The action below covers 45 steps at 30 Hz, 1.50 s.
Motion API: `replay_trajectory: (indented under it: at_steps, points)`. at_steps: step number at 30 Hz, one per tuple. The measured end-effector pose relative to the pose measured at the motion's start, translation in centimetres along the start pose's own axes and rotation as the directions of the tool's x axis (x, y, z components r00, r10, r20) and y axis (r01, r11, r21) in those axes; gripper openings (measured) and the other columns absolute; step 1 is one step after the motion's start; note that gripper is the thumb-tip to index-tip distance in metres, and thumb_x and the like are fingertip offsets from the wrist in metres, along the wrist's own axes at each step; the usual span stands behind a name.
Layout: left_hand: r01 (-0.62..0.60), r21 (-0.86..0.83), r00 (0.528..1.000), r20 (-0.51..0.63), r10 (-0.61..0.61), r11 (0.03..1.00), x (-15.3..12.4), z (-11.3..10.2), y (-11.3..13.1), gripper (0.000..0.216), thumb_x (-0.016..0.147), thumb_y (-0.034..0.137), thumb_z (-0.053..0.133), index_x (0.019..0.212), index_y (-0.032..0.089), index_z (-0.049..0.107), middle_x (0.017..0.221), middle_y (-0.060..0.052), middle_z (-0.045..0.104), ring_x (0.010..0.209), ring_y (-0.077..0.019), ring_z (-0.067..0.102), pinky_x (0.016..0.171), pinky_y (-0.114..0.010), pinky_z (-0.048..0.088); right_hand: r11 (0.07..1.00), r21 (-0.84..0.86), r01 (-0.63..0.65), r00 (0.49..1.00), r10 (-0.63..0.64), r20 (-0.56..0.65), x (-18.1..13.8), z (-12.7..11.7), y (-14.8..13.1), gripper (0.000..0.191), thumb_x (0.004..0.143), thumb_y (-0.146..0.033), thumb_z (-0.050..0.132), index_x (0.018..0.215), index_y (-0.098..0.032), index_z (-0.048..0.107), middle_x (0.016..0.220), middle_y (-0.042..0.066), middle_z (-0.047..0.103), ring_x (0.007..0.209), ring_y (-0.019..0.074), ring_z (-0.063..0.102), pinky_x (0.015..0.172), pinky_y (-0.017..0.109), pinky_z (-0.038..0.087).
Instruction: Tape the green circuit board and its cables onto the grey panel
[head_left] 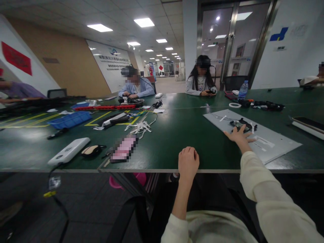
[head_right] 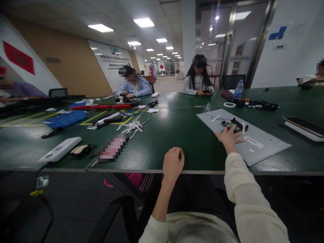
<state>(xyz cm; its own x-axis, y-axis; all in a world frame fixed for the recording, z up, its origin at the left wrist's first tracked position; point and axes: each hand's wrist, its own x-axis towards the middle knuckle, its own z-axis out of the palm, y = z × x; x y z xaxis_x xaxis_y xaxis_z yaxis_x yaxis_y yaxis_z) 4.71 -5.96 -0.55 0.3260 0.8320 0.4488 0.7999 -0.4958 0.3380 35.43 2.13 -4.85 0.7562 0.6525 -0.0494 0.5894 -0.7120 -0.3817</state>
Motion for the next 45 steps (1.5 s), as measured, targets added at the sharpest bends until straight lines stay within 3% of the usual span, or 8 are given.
replay_trajectory:
  at_steps: [6, 11, 16, 22, 29, 38, 42, 45]
  points:
    - [0.016, -0.010, 1.000, 0.007, -0.016, 1.000, 0.0, 0.0, 0.1, 0.019, 0.092, 0.021, 0.040, 0.094, 0.018, 0.059, 0.097, -0.003, 0.061, 0.093, -0.0160, 0.057, 0.085, -0.033, 0.046, 0.996, 0.002, -0.091, 0.990, 0.090, -0.107, 1.0, -0.5, 1.3, 0.079, 0.081, -0.068, 0.030, 0.145, -0.021, 0.031, 0.154, 0.014, -0.015, 0.135, 0.0480, -0.008, 0.091, 0.078, 0.001]
    - [0.014, -0.005, 1.000, 0.012, -0.014, 1.000, 0.0, 0.1, -0.1, 0.020, 0.092, 0.021, 0.039, 0.092, 0.019, 0.059, 0.096, -0.003, 0.061, 0.092, -0.0159, 0.057, 0.085, -0.033, 0.046, 0.993, -0.098, 0.059, 0.962, -0.083, -0.261, 1.1, 0.0, 2.3, 0.060, 0.087, -0.053, 0.029, 0.132, -0.019, 0.049, 0.155, 0.013, -0.006, 0.136, 0.0433, -0.012, 0.091, 0.078, 0.005]
    - [0.005, -0.015, 1.000, 0.015, -0.005, 1.000, -0.1, 0.2, -0.1, 0.019, 0.092, 0.021, 0.040, 0.092, 0.019, 0.059, 0.096, -0.003, 0.061, 0.092, -0.0154, 0.057, 0.086, -0.033, 0.046, 0.987, -0.026, 0.156, 0.977, -0.158, -0.144, 2.3, -0.1, 3.3, 0.051, 0.084, -0.048, 0.039, 0.129, -0.027, 0.050, 0.155, 0.009, -0.002, 0.137, 0.0435, -0.006, 0.093, 0.076, 0.012]
    - [-0.005, 0.012, 1.000, 0.013, 0.005, 1.000, 0.1, -0.1, 0.2, 0.021, 0.092, 0.019, 0.038, 0.091, 0.019, 0.058, 0.095, -0.004, 0.061, 0.091, -0.0166, 0.057, 0.084, -0.033, 0.046, 0.994, 0.094, 0.059, 0.975, -0.037, -0.221, 2.9, -0.3, 3.6, 0.050, 0.085, -0.035, 0.039, 0.133, -0.022, 0.047, 0.153, 0.014, 0.001, 0.138, 0.0425, -0.001, 0.098, 0.071, 0.016]
    - [0.036, -0.019, 0.999, 0.037, -0.035, 0.999, 0.1, 0.0, 0.2, 0.020, 0.092, 0.021, 0.040, 0.095, 0.020, 0.059, 0.100, -0.004, 0.061, 0.095, -0.0177, 0.057, 0.088, -0.035, 0.046, 0.992, 0.073, 0.100, 0.986, -0.089, -0.138, 3.4, -0.6, 3.9, 0.065, 0.075, -0.061, 0.050, 0.130, -0.026, 0.050, 0.154, 0.012, -0.003, 0.136, 0.0468, -0.005, 0.096, 0.072, 0.012]
    - [0.024, -0.020, 0.999, 0.027, -0.023, 1.000, 0.0, 0.0, 0.2, 0.020, 0.093, 0.022, 0.039, 0.094, 0.020, 0.059, 0.096, -0.003, 0.061, 0.092, -0.0162, 0.057, 0.085, -0.033, 0.046, 0.996, 0.051, 0.068, 0.977, -0.056, -0.207, 3.4, -0.2, 3.1, 0.062, 0.080, -0.051, 0.047, 0.135, -0.023, 0.042, 0.154, 0.013, -0.007, 0.137, 0.0453, -0.005, 0.095, 0.073, 0.015]
    - [0.015, -0.010, 1.000, 0.017, -0.014, 1.000, 0.0, 0.0, 0.0, 0.020, 0.092, 0.021, 0.039, 0.093, 0.019, 0.059, 0.096, -0.003, 0.061, 0.092, -0.0159, 0.057, 0.086, -0.034, 0.046, 0.994, 0.112, -0.009, 0.981, 0.030, -0.194, 3.1, -1.1, 2.9, 0.065, 0.078, -0.050, 0.051, 0.135, -0.021, 0.041, 0.153, 0.016, -0.007, 0.136, 0.0455, 0.005, 0.098, 0.067, 0.018]
    - [0.013, -0.004, 1.000, 0.013, -0.013, 1.000, -0.1, -0.1, 0.0, 0.021, 0.092, 0.021, 0.039, 0.092, 0.019, 0.059, 0.096, -0.003, 0.062, 0.093, -0.0162, 0.057, 0.087, -0.035, 0.046, 0.992, 0.126, -0.002, 0.980, 0.027, -0.195, 2.8, -2.2, 3.4, 0.063, 0.083, -0.049, 0.044, 0.135, -0.014, 0.041, 0.149, 0.029, 0.003, 0.130, 0.0463, 0.025, 0.094, 0.062, 0.028]
